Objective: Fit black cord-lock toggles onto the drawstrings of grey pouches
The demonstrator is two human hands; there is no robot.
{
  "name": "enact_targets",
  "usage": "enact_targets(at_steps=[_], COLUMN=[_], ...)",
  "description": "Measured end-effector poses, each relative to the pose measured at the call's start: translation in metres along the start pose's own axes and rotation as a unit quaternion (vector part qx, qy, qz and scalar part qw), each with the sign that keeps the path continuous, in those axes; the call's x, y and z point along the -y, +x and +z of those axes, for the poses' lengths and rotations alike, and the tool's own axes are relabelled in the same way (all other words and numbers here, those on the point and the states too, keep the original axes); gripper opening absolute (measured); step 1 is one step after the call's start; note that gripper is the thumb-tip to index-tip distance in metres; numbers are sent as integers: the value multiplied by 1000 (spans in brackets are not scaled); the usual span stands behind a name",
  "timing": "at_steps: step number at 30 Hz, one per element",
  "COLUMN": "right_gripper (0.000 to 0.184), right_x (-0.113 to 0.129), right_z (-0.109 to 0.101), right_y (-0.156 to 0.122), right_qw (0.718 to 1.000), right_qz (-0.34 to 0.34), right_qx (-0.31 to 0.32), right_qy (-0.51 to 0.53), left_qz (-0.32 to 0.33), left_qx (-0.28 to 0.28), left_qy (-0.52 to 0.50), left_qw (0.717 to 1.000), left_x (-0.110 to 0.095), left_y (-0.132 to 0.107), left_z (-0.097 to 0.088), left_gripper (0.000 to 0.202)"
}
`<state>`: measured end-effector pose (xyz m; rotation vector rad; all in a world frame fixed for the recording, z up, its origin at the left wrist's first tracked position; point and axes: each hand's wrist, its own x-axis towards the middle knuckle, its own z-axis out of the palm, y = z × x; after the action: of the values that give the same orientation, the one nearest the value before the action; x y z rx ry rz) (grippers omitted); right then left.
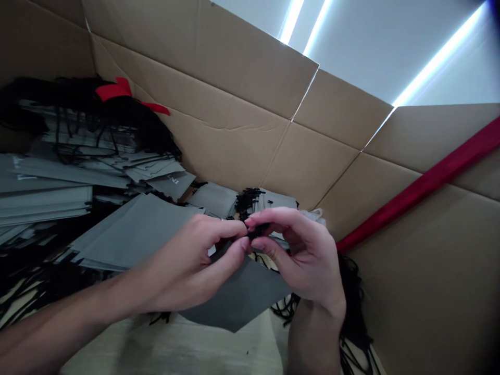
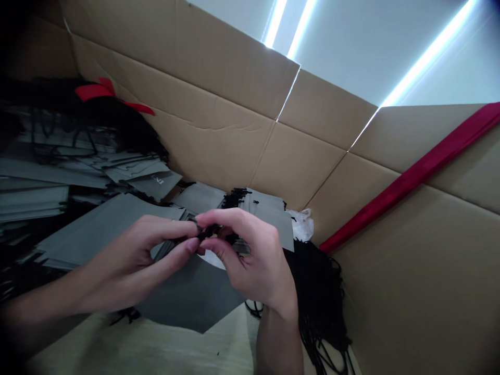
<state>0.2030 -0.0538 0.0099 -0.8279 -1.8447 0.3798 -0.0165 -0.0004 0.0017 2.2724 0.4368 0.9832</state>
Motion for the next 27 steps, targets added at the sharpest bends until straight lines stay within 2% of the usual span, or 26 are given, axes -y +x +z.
enact_targets(at_steps=[3, 6, 11, 14, 18, 20, 22, 27], right_gripper=[22, 14, 11, 13, 14, 14, 14, 20], right_x=[1, 2, 4, 6, 7, 6, 4, 3], right_z=[-3, -5, 0, 4, 7, 8, 9, 11], right_y=[2, 2, 2, 1, 1, 1, 1, 4], right_qw=[998, 996, 991, 989, 987, 985, 985, 991], right_qz=[-24, -43, -56, -67, -72, -68, -72, -53], right_qx=[26, 28, 13, 2, 1, 11, 22, 45], right_qy=[-47, -77, -123, -132, -145, -156, -153, -116], left_qz=[15, 28, 7, -30, -127, -166, -176, -159], left_qx=[3, -1, -32, -52, -12, 1, 18, 124], left_qy=[19, 39, 50, 19, -94, -104, -89, -77], left_qw=[1000, 999, 998, 998, 987, 981, 980, 976], left_x=[1, 4, 6, 6, 11, 14, 15, 13], left_y=[1, 2, 3, 4, 7, 9, 10, 6], left_z=[-1, -2, -4, -2, 3, 4, 3, 0], left_gripper=[36, 34, 28, 23, 23, 23, 23, 29])
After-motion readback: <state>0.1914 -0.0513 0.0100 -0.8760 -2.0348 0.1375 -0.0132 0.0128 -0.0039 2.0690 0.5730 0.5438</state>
